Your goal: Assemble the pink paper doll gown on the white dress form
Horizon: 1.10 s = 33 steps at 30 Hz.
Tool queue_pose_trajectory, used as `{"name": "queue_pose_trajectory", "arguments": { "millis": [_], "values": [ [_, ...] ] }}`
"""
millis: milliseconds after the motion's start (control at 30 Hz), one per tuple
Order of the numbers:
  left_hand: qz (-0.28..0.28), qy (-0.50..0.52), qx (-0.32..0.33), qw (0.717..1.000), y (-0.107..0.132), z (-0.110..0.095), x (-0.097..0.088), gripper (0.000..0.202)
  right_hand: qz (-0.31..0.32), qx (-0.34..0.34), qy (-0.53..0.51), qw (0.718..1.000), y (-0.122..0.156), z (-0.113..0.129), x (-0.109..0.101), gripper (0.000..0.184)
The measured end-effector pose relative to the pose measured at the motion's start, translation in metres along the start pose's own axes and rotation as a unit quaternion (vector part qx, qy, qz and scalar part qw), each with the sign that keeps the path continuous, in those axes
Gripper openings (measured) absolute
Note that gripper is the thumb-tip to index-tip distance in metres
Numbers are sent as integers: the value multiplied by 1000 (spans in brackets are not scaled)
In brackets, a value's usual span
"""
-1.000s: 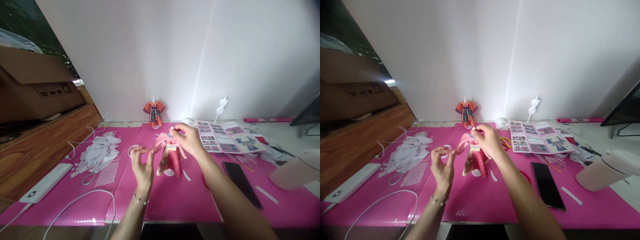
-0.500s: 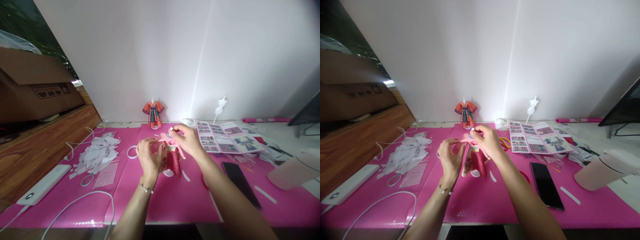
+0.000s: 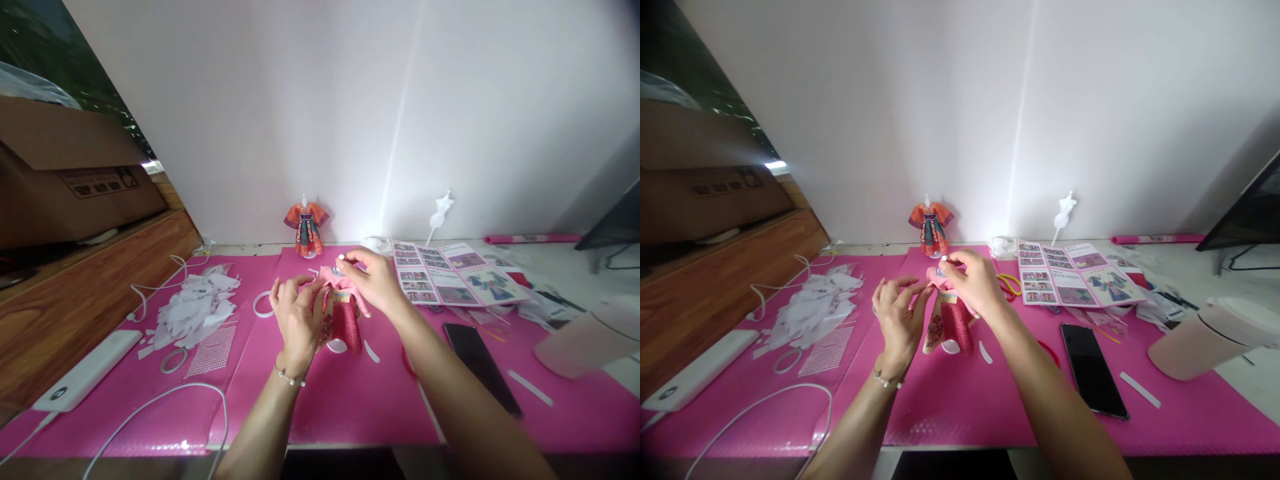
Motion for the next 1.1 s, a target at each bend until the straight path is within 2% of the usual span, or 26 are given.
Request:
{"name": "queue_pose_trajectory", "arguments": {
  "millis": [167, 367, 533, 767, 900, 1100],
  "values": [
    [15, 1, 12, 1000, 4, 0, -1, 11, 4, -2, 7, 1000, 0, -1, 0, 26],
    [-17, 10, 3, 1000, 2, -2, 3, 10, -7, -13, 13, 1000, 0, -1, 0, 22],
    [-17, 5, 8, 1000, 2, -2, 3, 2, 2, -2, 11, 1000, 0, 0, 0, 23],
    [-10, 55, -21, 998, -7, -9, -4, 13, 2, 4, -2, 1000, 0, 1, -1, 16],
    [27, 129, -58, 990, -24, -9, -1, 11, 11, 14, -4, 1000, -2, -5, -6, 28],
    [74, 201, -99, 972, -39, -3, 6, 8, 8, -9, 4, 1000, -4, -18, -17, 27]
  ]
}}
Point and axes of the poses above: each hand's wrist, its own y-axis away from the middle knuckle, its own x-axis out of the palm, z = x × y, the point moved 1 cm from there along -y, towards the middle knuckle, and after that the axes turned 7 degrees about x, right-handed, at the moved point
